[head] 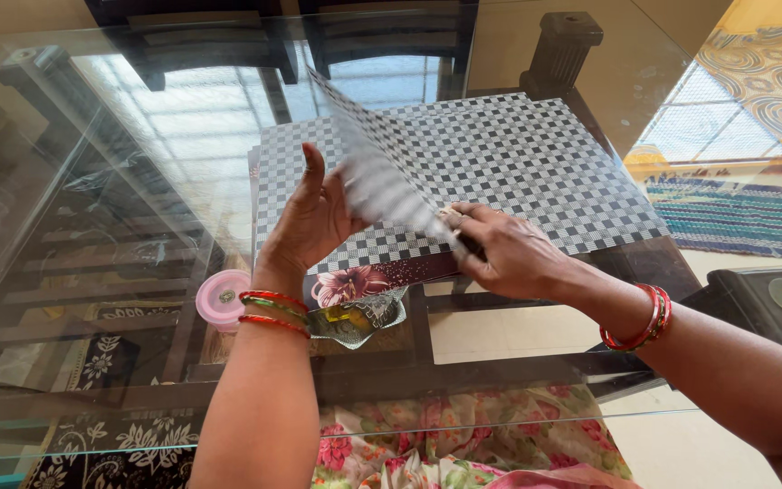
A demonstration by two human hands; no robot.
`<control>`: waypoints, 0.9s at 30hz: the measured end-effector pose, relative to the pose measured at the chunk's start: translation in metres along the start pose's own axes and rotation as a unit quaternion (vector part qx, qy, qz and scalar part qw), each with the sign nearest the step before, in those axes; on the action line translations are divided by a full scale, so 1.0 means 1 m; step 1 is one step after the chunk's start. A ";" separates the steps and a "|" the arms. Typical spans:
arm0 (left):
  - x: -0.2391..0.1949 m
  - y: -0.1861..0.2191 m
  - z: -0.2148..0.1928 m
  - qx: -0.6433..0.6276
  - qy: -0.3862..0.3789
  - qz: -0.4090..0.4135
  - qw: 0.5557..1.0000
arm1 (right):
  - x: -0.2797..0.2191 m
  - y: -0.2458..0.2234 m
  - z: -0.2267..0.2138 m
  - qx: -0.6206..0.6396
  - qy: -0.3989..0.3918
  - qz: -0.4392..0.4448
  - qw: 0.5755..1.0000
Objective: The person wipes multiple checkered placemats on a glass dining table using a cloth. They lift, flip, and wipe each placemat on both sides, then stack them. The person also wipes a white sheet of paper and places it on the table.
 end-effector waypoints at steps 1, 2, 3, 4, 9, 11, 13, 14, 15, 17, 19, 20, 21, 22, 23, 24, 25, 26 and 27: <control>0.003 -0.005 0.004 0.022 -0.007 -0.012 1.000 | -0.001 0.009 0.001 0.015 -0.001 0.035 0.999; 0.006 -0.007 0.003 0.114 0.017 -0.006 0.993 | -0.001 0.018 0.002 0.035 -0.005 0.072 0.997; 0.009 -0.010 0.006 0.205 0.042 0.000 0.978 | -0.002 0.029 0.002 0.056 -0.008 0.110 0.992; 0.012 -0.011 0.010 0.294 0.066 0.005 0.953 | -0.003 0.039 0.004 0.076 -0.012 0.147 0.986; 0.015 -0.044 0.063 0.735 0.048 -0.080 0.672 | -0.001 0.032 -0.029 0.058 0.137 0.040 0.988; 0.016 -0.051 0.087 0.791 0.019 -0.069 0.608 | -0.003 0.030 -0.032 0.049 0.148 0.018 0.988; 0.014 -0.058 0.091 0.803 0.029 -0.104 0.586 | -0.004 0.029 -0.033 0.046 0.143 0.009 0.989; 0.014 -0.057 0.094 0.809 0.034 -0.093 0.579 | -0.005 0.029 -0.035 0.045 0.145 0.008 0.988; 0.014 -0.057 0.096 0.815 0.040 -0.082 0.572 | -0.005 0.029 -0.037 0.044 0.148 0.006 0.988; 0.014 -0.058 0.097 0.823 0.048 -0.061 0.563 | -0.006 0.028 -0.040 0.047 0.153 0.004 0.987; 0.016 -0.059 0.098 0.826 0.054 -0.038 0.560 | -0.007 0.027 -0.044 0.048 0.159 0.001 0.986; 0.016 -0.060 0.094 0.828 0.067 -0.049 0.554 | -0.008 0.026 -0.046 0.046 0.163 -0.004 0.986; 0.016 -0.061 0.091 0.830 0.080 -0.060 0.549 | -0.009 0.025 -0.048 0.043 0.167 -0.010 0.985; 0.016 -0.060 0.089 0.832 0.093 -0.070 0.543 | -0.010 0.024 -0.050 0.040 0.171 -0.015 0.984; 0.016 -0.060 0.085 0.831 0.102 -0.091 0.539 | -0.012 0.023 -0.051 0.044 0.175 -0.019 0.983; 0.015 -0.059 0.080 0.830 0.110 -0.113 0.535 | -0.013 0.023 -0.052 0.048 0.178 -0.022 0.983; 0.014 -0.058 0.074 0.828 0.119 -0.134 0.531 | -0.014 0.022 -0.053 0.053 0.182 -0.026 0.982; 0.013 -0.055 0.068 0.827 0.136 -0.148 0.525 | -0.015 0.022 -0.053 0.050 0.183 -0.026 0.981; 0.012 -0.052 0.061 0.825 0.153 -0.162 0.519 | -0.016 0.021 -0.053 0.047 0.184 -0.027 0.981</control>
Point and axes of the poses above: each hand's wrist, its own x-axis towards the middle knuckle, its own z-axis out of the palm, y = z × x, the point moved 10 cm from there along x, towards the middle knuckle, and after that the axes turned 2 degrees about -z, right-handed, at the moved point
